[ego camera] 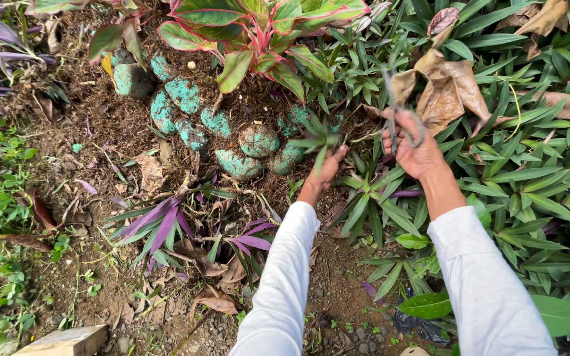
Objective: The person uses shears to trim and remove unwanted leaves and stems from a garden bed. They repeatedly cut foliage near the base of plants and pull out the trimmed material, clearing the area around a cluster of green stones.
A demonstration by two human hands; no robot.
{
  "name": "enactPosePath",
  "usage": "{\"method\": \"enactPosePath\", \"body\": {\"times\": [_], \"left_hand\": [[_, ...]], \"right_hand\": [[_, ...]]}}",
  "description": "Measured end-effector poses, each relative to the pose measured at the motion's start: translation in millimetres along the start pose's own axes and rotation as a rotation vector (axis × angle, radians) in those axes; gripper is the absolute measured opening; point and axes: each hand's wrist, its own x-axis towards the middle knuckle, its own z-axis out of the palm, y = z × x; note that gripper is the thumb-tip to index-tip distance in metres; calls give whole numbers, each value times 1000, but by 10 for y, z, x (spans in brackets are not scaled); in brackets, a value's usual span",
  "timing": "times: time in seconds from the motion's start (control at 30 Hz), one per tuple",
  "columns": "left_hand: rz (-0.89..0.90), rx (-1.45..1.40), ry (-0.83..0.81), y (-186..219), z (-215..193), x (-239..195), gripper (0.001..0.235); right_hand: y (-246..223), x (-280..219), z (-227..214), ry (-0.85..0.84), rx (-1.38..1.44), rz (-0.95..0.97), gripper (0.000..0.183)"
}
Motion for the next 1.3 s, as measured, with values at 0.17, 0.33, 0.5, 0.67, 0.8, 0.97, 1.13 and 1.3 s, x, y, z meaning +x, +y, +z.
{"method": "enactPosePath", "body": {"times": [0.17, 0.33, 0.5, 0.67, 0.8, 0.97, 1.13, 1.3], "left_hand": [[-49, -135, 15, -36, -51, -22, 63], [36, -322, -67, 46, 31, -354, 40], [273, 787, -27, 418, 473, -938, 25], [815, 1133, 98, 326, 727, -1293, 35], [818, 1193, 101, 259, 748, -1250, 28], [796, 1266, 107, 231, 738, -1211, 24], [814, 1251, 120, 265, 743, -1225, 23], [721, 1129, 10, 333, 622, -1321, 15]], "right_hand": [[105, 7, -261, -68, -578, 439, 36], [-12, -43, -491, -53, -762, 557, 38], [-232, -130, -721, -36, -648, 536, 41], [-307, -133, -595, -7, -753, 510, 44], [-254, -54, -305, 1, -1200, 573, 39], [-154, -10, -132, 29, -1339, 583, 47], [18, -3, -260, -13, -1136, 535, 34], [217, 60, -373, -56, -1044, 545, 31]]}}
